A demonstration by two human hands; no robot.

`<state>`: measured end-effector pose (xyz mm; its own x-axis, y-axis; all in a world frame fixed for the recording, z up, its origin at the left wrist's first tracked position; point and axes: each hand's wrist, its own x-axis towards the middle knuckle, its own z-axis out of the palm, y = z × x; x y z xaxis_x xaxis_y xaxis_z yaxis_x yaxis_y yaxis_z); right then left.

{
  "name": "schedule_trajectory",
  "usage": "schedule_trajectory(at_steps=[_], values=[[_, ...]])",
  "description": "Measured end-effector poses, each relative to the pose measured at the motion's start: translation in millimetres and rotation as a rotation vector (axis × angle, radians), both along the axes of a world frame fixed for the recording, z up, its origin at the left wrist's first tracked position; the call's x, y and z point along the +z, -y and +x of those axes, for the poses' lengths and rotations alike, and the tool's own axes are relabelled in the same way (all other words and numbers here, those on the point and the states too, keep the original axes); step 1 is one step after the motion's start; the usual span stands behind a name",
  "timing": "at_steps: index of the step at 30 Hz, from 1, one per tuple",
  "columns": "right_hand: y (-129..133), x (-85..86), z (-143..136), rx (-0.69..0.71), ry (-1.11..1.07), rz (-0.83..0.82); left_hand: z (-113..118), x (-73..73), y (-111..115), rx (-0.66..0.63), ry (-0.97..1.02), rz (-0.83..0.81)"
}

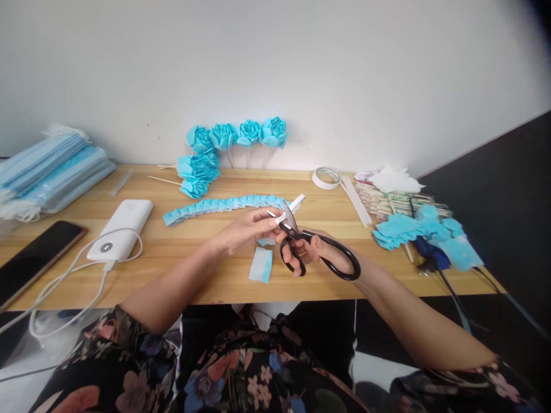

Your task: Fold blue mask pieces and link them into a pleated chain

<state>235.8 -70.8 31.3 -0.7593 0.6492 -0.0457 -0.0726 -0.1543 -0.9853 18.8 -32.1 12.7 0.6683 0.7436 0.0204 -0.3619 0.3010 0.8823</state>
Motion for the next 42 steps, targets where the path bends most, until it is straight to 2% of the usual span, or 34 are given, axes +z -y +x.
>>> schedule_trajectory(at_steps=[17, 26, 30, 32, 36, 38, 42], values=[[5, 4.7, -1, -0.105, -0.008, -0.027, -4, -2.2, -2, -0.042, -0.08, 0.159], [8, 11.0, -5, -0.154, -0.103, -0.119, -3, 0.0, -4, 0.042, -0.128, 0.189], [8, 12.9, -5, -0.194, -0.08, -0.064, -4, -2.1, -6, 0.146, -0.177, 0.177], [12, 12.5, -5, -0.159, 0.021, -0.012, -3, -2.3, -7, 0.206, -0.199, 0.177], [23, 11.6, -10, 0.011, 0.225, 0.048, -2, -1.6, -8, 0.275, -0.204, 0.172], [27, 12.0, -10, 0.055, 0.194, 0.098, -1, -1.7, -9, 0.29, -0.173, 0.163], [27, 12.3, 2, 0.031, 0.108, 0.13, -2, -1.9, -8, 0.281, -0.128, 0.138]])
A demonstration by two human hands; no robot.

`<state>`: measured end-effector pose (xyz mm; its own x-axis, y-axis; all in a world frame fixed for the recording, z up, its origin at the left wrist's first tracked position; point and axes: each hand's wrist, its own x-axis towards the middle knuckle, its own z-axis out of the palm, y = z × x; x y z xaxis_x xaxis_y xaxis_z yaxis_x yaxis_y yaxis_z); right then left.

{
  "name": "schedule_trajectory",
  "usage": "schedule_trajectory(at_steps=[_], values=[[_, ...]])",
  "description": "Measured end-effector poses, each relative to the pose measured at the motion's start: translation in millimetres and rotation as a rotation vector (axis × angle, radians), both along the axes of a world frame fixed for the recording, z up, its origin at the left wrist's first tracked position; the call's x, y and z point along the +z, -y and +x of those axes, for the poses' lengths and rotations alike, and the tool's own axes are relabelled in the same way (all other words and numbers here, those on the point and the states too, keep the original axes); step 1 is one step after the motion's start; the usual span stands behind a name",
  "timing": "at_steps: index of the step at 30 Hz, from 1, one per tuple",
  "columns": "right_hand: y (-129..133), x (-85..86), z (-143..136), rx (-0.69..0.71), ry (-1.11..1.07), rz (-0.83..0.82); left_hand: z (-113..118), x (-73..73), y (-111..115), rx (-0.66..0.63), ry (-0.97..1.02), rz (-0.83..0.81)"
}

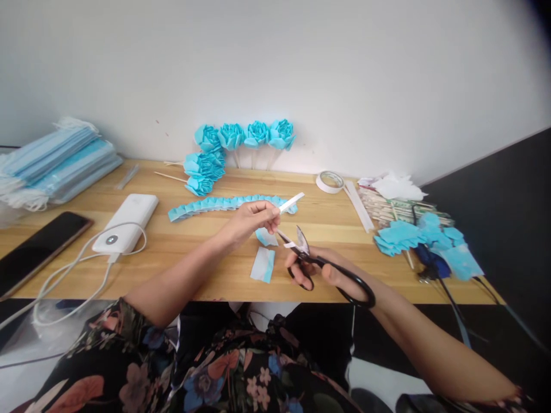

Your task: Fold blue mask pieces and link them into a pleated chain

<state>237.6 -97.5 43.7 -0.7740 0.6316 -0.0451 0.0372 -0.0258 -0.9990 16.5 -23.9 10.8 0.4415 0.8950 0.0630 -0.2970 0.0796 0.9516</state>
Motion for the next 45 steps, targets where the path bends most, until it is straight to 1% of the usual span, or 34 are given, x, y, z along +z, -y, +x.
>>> schedule_trajectory(at_steps=[4, 7, 12, 17, 23, 30, 36, 40, 45], values=[[-1, -2.2, 15, -0.05, -0.005, -0.082, -1, -0.1, 2, -0.07, 0.019, 0.0], [-2, -3.3, 21, -0.054, -0.002, -0.094, -1, -0.3, 3, -0.114, 0.041, -0.002], [-4, -2.1, 19, -0.037, -0.016, -0.109, 0, 1.0, 5, -0.183, 0.05, -0.024], [-7, -3.4, 17, -0.029, -0.045, -0.095, 0, 0.9, 5, -0.223, 0.015, -0.021], [-10, -3.0, 11, -0.039, -0.042, -0.096, 0, -1.1, 6, -0.247, -0.016, 0.004], [-11, 2.9, 3, -0.1, -0.036, -0.07, -2, -4.5, 6, -0.258, -0.061, 0.016], [-9, 5.9, 2, -0.121, -0.015, -0.063, -1, -1.6, 8, -0.241, -0.084, -0.001], [-8, 7.8, 0, -0.137, -0.025, -0.087, -1, 0.6, 8, -0.243, -0.085, -0.002], [-7, 8.4, 0, -0.139, -0.021, -0.067, -2, 2.0, 9, -0.258, -0.084, 0.007]])
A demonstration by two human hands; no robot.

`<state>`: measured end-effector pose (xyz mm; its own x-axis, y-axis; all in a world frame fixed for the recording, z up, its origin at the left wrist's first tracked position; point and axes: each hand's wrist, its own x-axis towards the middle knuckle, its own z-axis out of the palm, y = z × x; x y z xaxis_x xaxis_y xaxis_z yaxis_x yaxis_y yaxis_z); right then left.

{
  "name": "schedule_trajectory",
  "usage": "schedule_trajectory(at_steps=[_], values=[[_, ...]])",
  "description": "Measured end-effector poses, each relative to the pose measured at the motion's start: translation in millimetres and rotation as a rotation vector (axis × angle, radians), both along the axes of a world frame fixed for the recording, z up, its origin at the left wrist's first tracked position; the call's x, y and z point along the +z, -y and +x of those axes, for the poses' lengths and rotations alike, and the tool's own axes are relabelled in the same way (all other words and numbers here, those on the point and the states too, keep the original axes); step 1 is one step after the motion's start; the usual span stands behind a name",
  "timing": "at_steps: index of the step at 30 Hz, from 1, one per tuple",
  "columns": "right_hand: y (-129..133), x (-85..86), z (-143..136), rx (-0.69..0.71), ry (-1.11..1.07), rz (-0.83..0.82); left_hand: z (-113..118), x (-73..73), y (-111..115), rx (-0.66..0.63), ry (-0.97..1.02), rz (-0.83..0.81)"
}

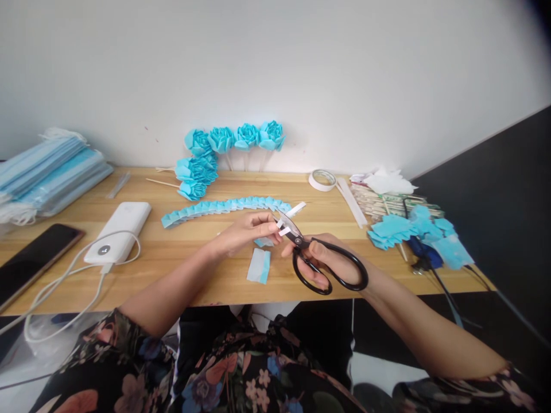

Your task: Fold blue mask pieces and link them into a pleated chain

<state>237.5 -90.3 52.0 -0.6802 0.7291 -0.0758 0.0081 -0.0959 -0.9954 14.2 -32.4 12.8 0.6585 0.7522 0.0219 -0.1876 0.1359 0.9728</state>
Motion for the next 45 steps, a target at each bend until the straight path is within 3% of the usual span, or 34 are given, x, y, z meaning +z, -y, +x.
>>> schedule_trajectory(at_steps=[13, 17, 21, 24, 27, 30, 34, 38, 41, 45], values=[[3, -1.7, 4, -0.066, 0.08, 0.039, -3, -0.3, -2, 0.007, -0.013, 0.08], [5, -4.0, -2, -0.084, 0.097, 0.011, -2, 1.1, -4, 0.094, -0.078, 0.149], [15, 1.1, -13, 0.1, 0.224, -0.073, 2, 1.0, -7, 0.242, -0.159, 0.179], [28, 8.7, -4, 0.16, 0.288, 0.016, 2, 3.3, -8, 0.274, -0.198, 0.223], [43, 12.2, 32, -0.013, 0.304, 0.0, 1, 10.4, -9, 0.238, -0.286, 0.304], [53, 10.4, 77, -0.346, 0.15, -0.038, 17, 16.9, -15, 0.146, -0.469, 0.555], [55, 12.2, 110, -0.633, -0.065, 0.015, 76, 9.5, -33, 0.109, -0.626, 0.942], [52, 15.6, 118, -0.764, -0.047, 0.076, 130, 0.0, -52, 0.009, -0.762, 1.028], [54, 8.3, 124, -0.739, 0.035, 0.007, 123, 8.6, -63, 0.108, -0.752, 1.003], [46, -9.0, 125, -0.581, 0.175, -0.162, 67, 26.6, -68, 0.226, -0.69, 0.933]])
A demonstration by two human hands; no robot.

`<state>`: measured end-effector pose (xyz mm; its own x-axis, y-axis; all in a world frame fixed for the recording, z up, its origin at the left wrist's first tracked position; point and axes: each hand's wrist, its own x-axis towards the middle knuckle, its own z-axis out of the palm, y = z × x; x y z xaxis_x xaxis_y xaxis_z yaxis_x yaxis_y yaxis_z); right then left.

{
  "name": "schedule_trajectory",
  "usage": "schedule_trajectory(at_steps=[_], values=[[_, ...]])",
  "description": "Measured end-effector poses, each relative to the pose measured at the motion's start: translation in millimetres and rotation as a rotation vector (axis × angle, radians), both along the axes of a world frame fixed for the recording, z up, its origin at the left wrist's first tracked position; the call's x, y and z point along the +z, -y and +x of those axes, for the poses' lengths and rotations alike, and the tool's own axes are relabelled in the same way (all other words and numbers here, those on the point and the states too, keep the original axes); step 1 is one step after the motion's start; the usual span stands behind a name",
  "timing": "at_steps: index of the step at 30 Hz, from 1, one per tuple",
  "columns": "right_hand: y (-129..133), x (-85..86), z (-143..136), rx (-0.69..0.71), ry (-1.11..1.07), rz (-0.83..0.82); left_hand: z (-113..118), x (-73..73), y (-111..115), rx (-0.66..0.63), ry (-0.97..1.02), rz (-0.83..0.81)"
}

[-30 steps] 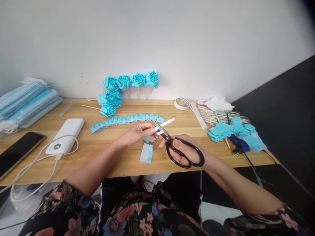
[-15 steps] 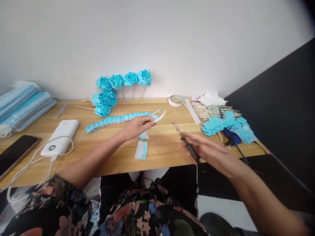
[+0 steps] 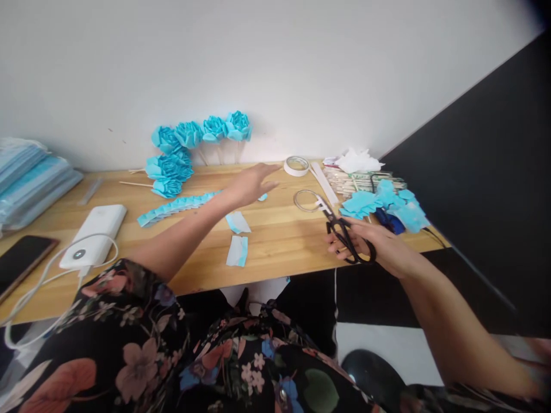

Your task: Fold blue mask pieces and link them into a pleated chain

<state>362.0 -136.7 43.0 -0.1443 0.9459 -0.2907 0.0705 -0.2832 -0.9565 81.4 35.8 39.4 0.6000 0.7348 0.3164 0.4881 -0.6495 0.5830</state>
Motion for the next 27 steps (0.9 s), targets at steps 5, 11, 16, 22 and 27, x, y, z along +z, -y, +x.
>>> schedule_trajectory(at_steps=[5, 11, 16, 22, 27], values=[[-36, -10.4, -26, 0.18, 0.13, -0.094, -59, -3.9, 16, 0.066, -0.026, -0.102], [-72, -10.9, -36, 0.251, 0.334, -0.092, -78, -12.1, 58, 0.001, 0.07, -0.213], [-76, -7.7, -56, 0.099, 0.348, 0.078, -60, -7.2, 94, -0.063, 0.043, -0.285], [-55, 2.0, -98, 0.027, 0.275, 0.207, -29, -11.2, 113, -0.101, 0.147, -0.88], [-37, 0.8, -101, 0.075, 0.404, 0.29, -21, -7.9, 134, -0.104, 0.395, -1.286]])
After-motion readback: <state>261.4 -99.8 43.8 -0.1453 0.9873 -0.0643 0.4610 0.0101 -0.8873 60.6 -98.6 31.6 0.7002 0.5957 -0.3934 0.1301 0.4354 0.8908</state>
